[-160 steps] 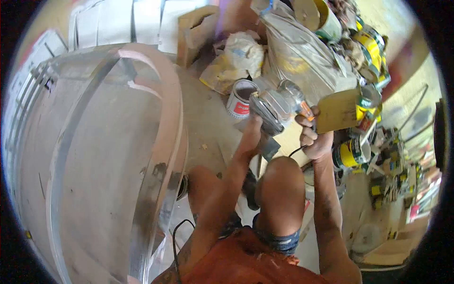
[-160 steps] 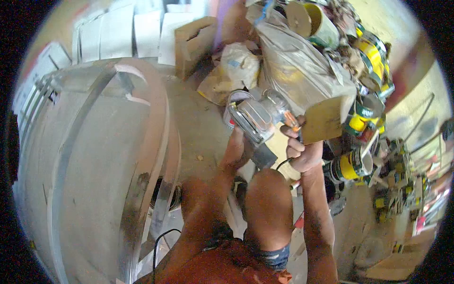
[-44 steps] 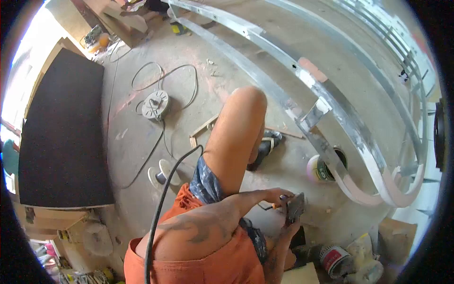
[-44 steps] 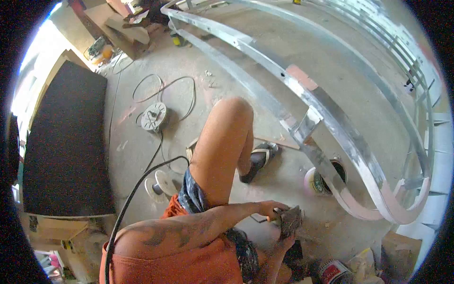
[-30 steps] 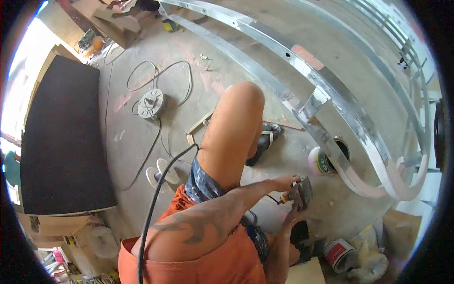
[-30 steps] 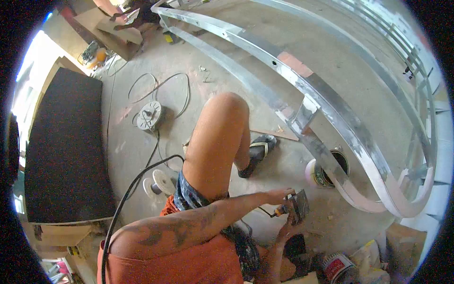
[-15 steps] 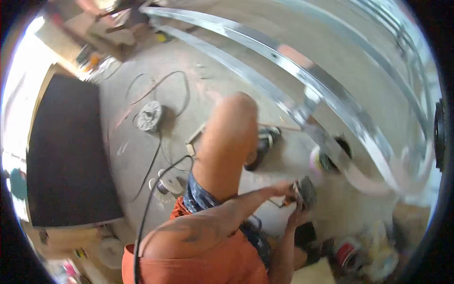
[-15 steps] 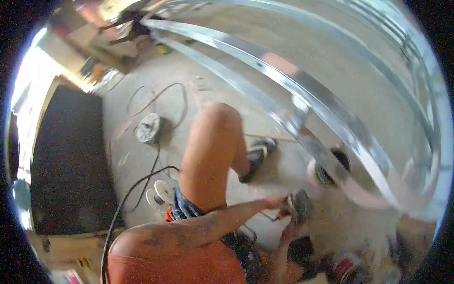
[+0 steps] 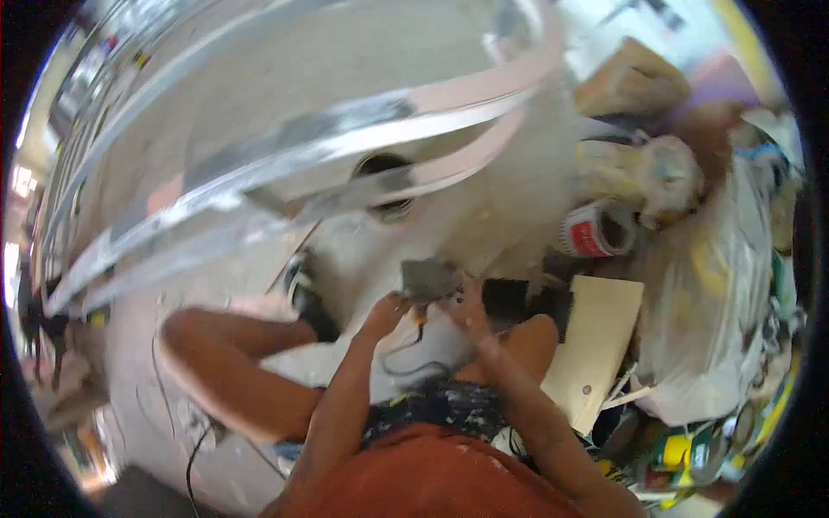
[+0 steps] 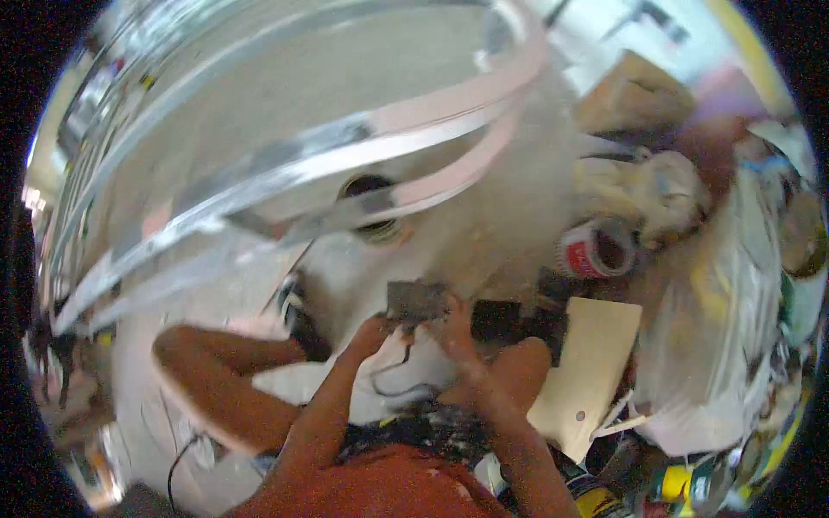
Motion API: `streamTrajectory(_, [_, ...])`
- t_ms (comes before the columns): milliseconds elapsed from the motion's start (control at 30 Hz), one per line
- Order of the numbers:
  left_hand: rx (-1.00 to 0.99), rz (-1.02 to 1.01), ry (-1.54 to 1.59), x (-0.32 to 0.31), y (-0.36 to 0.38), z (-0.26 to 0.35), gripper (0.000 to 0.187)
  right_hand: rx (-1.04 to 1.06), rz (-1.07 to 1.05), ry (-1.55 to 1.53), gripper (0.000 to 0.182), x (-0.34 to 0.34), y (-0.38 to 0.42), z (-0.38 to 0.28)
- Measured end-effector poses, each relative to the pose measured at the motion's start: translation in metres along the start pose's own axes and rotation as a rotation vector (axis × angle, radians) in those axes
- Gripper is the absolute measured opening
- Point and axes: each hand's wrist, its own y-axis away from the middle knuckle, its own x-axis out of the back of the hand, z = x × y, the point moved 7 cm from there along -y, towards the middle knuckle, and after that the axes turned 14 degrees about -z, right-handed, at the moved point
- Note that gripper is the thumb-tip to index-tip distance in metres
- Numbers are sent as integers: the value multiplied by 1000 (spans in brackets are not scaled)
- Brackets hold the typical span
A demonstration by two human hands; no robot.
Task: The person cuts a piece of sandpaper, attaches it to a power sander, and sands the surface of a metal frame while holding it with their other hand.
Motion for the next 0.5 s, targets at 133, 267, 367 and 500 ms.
streamTrajectory(133, [258,-172,360,35,7,32,34,421,-310,537,44,18,-5,-52])
streamTrajectory(267, [290,-154,213,8,25,11,32,441,-336,384,31,56,-20,-83])
streamTrajectory(367, [227,-227,103,2,35,18,30,-236,120,-161,25,116,-54,-46])
streamTrajectory(500, [194,-325,107,-1,28,20,31,-590,106,-281,29,181,-115,50])
